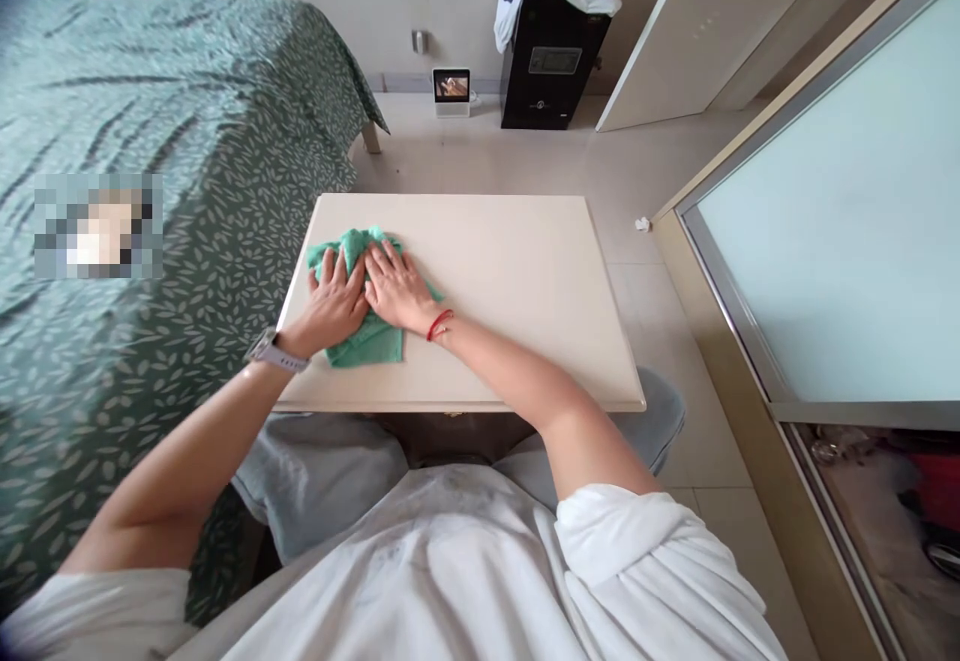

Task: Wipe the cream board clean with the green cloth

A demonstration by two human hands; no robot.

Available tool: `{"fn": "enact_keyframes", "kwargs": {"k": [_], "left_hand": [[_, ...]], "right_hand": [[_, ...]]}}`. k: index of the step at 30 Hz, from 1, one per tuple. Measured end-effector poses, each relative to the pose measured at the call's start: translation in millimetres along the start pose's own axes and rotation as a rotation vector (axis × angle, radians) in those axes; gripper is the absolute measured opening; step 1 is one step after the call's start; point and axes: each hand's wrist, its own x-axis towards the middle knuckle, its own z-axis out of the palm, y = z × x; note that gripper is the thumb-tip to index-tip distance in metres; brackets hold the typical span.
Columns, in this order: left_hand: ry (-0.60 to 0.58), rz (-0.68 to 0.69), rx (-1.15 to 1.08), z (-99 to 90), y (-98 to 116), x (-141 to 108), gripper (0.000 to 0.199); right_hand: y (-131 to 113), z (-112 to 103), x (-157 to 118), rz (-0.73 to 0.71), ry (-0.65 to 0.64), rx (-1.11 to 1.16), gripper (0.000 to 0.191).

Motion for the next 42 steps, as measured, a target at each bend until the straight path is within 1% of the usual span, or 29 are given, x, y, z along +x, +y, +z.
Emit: {"fn": "enact_keyframes", "kwargs": {"k": [1,4,7,9,11,14,17,20,23,25,28,30,32,33,35,36,37,38,39,40,41,42], "left_hand": [[-0.020,-0.005,-0.008,-5.8,-0.5,19.2,0.083],[-0.018,0.005,-0.049,-19.0,-1.0,70.2,0.084],[0.000,0.003,-0.084,-27.8,0.6,104.1,0.084],[0.010,-0.005,-0.100,-31.7,2.2,116.0,0.085],[0.012,-0.014,-0.106,-34.1,3.4,121.5,0.085],[0.020,-0.021,-0.102,-34.1,4.0,123.2,0.085],[0.043,-0.021,-0.111,-28.7,4.4,119.4,0.084],[0.066,0.003,-0.120,-18.9,8.5,104.8,0.085],[0.071,0.020,-0.102,-8.6,18.9,73.7,0.084],[0.066,0.019,-0.061,-2.8,29.5,44.9,0.082],[0.034,0.023,0.019,7.7,49.2,-5.2,0.081],[0.017,0.029,0.072,20.5,63.2,-40.4,0.081],[0.034,0.053,0.120,39.5,76.5,-75.0,0.082],[0.091,0.066,0.137,50.2,82.5,-91.4,0.080],[0.377,0.152,0.132,68.7,93.0,-119.2,0.074],[0.466,0.193,0.130,74.2,97.5,-129.4,0.071],[0.470,0.214,0.135,75.9,101.7,-136.1,0.071],[0.384,0.218,0.150,73.4,105.4,-139.0,0.073],[0.226,0.203,0.172,66.9,108.8,-137.9,0.075],[0.084,0.186,0.188,56.9,111.8,-133.0,0.078],[-0.087,0.160,0.204,44.2,114.5,-124.8,0.080],[-0.201,0.140,0.208,29.7,116.9,-114.4,0.081]], "right_hand": [[9.2,-4.2,14.5,0.032,0.001,0.004,0.076],[33.1,-18.5,52.7,0.123,0.004,0.017,0.077],[47.4,-32.6,77.4,0.194,-0.010,0.022,0.076],[51.7,-40.0,86.0,0.217,-0.029,0.016,0.075],[53.4,-44.6,90.3,0.230,-0.044,0.008,0.076],[54.7,-45.5,92.5,0.236,-0.045,0.005,0.077],[57.1,-39.8,89.0,0.225,-0.030,0.011,0.077],[58.1,-30.3,72.6,0.195,0.003,0.028,0.077],[52.1,-20.9,38.0,0.146,0.025,0.016,0.078],[43.0,-16.1,6.0,0.110,0.024,-0.004,0.078],[24.3,-11.8,-50.5,0.065,0.032,-0.020,0.076],[11.5,-10.2,-91.0,0.044,0.033,-0.022,0.075],[0.8,-8.8,-131.4,0.017,0.019,-0.023,0.074],[-3.3,-8.0,-150.6,0.000,0.010,-0.025,0.074],[-8.7,-6.7,-183.9,-0.024,0.000,-0.029,0.075],[-10.0,-6.6,-196.7,-0.029,-0.004,-0.034,0.075],[-10.5,-7.0,-205.9,-0.031,-0.012,-0.038,0.076],[-10.3,-8.3,-211.1,-0.029,-0.027,-0.043,0.076],[-9.4,-10.5,-212.1,-0.024,-0.045,-0.049,0.076],[-8.0,-13.7,-209.2,-0.018,-0.058,-0.055,0.075],[-6.2,-17.7,-203.0,-0.011,-0.072,-0.060,0.075],[-4.1,-22.4,-194.5,-0.001,-0.085,-0.065,0.075]]}}
